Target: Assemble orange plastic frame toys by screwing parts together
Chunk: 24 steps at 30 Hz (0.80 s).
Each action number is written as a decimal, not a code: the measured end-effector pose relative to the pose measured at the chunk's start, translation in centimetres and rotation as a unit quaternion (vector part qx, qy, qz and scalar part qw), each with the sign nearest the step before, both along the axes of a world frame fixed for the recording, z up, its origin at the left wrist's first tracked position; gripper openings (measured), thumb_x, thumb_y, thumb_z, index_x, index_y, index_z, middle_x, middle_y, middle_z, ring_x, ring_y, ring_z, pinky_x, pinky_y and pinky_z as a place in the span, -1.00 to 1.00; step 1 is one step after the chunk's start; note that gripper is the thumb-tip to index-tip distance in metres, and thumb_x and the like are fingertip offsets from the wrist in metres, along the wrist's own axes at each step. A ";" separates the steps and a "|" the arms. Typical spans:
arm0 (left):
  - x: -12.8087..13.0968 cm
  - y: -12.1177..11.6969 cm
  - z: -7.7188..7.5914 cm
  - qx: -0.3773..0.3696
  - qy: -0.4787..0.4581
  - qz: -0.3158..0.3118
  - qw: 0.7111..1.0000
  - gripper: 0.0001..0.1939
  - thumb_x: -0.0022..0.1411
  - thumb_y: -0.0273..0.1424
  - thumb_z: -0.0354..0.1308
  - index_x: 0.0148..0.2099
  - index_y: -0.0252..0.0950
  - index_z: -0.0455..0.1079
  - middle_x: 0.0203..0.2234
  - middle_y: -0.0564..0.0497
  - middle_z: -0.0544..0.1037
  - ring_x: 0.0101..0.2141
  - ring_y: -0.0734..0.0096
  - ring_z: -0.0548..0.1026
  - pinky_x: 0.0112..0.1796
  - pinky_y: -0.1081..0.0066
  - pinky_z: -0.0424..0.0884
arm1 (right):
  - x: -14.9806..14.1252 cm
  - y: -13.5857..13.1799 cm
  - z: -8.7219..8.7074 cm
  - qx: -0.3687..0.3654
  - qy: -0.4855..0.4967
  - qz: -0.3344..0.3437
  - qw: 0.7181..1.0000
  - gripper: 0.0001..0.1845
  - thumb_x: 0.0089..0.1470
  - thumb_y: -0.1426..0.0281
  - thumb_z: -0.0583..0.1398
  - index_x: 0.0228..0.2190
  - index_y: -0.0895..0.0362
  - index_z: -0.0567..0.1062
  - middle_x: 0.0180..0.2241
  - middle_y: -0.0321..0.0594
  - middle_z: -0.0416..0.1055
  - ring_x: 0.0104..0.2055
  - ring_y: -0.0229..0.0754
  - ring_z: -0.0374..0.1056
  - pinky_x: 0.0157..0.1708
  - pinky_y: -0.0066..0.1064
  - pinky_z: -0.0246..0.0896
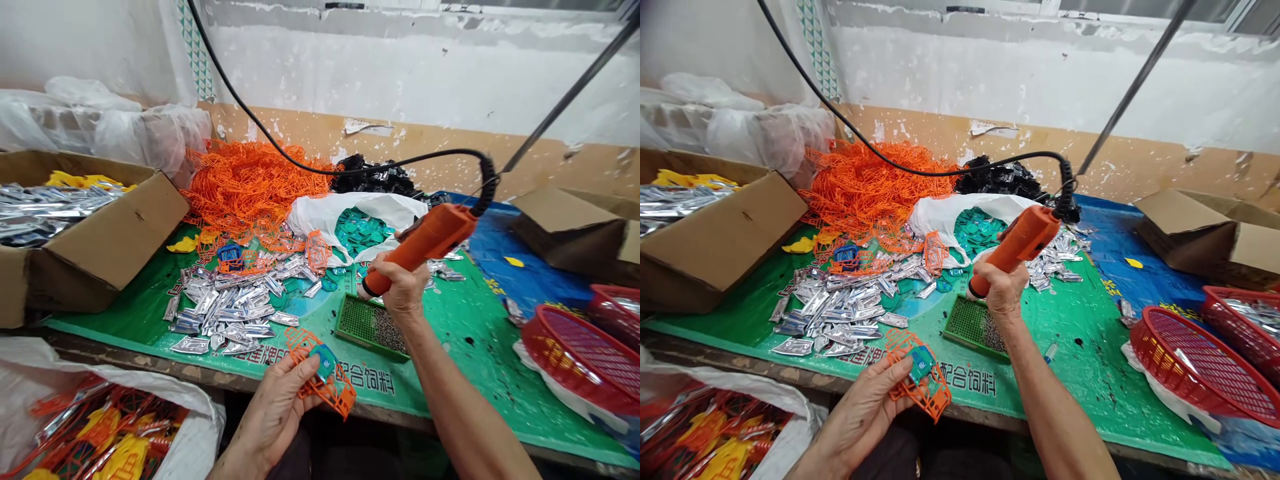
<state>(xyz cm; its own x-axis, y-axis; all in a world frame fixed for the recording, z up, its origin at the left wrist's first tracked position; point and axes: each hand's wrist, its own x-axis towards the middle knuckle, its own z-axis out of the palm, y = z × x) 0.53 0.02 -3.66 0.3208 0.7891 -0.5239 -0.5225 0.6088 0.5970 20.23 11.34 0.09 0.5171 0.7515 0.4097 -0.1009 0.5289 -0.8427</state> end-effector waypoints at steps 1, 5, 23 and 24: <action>0.1 0.0 0.0 -0.001 0.000 0.009 1.000 -0.68 -0.11 -0.32 0.45 -0.26 -0.31 0.55 -0.40 0.00 0.60 -0.40 0.42 0.52 -0.32 0.40 0.51 | 0.0 -0.3 0.6 0.004 0.004 0.006 1.000 -0.88 -0.33 0.52 0.26 -0.61 0.17 0.39 -0.63 -0.40 0.36 -0.62 -0.29 0.27 -0.53 -0.36 0.25; 0.3 0.1 -0.2 0.001 -0.007 0.029 1.000 -0.70 -0.10 -0.33 0.45 -0.28 -0.32 0.54 -0.39 -0.01 0.60 -0.40 0.42 0.53 -0.33 0.43 0.50 | -0.5 -3.0 3.2 0.023 0.032 0.059 0.997 -0.85 -0.30 0.53 0.25 -0.53 0.14 0.43 -0.62 -0.39 0.35 -0.59 -0.26 0.29 -0.52 -0.34 0.27; 0.6 0.1 -0.6 0.005 -0.029 0.031 0.999 -0.69 -0.04 -0.36 0.40 -0.21 -0.36 0.51 -0.36 -0.03 0.57 -0.40 0.39 0.50 -0.30 0.28 0.51 | -4.1 -10.6 4.4 0.015 0.091 0.285 0.954 -0.42 -0.11 0.52 0.26 -0.01 -0.04 0.37 -0.49 -0.35 0.38 -0.43 -0.26 0.30 -0.28 -0.28 0.31; 0.6 0.0 -0.5 0.005 -0.030 0.031 0.999 -0.68 -0.04 -0.36 0.40 -0.21 -0.36 0.51 -0.36 -0.04 0.57 -0.39 0.38 0.50 -0.30 0.28 0.51 | -4.2 -10.7 4.4 0.014 0.093 0.291 0.952 -0.43 -0.11 0.52 0.26 -0.02 -0.04 0.37 -0.48 -0.34 0.38 -0.43 -0.26 0.30 -0.28 -0.28 0.31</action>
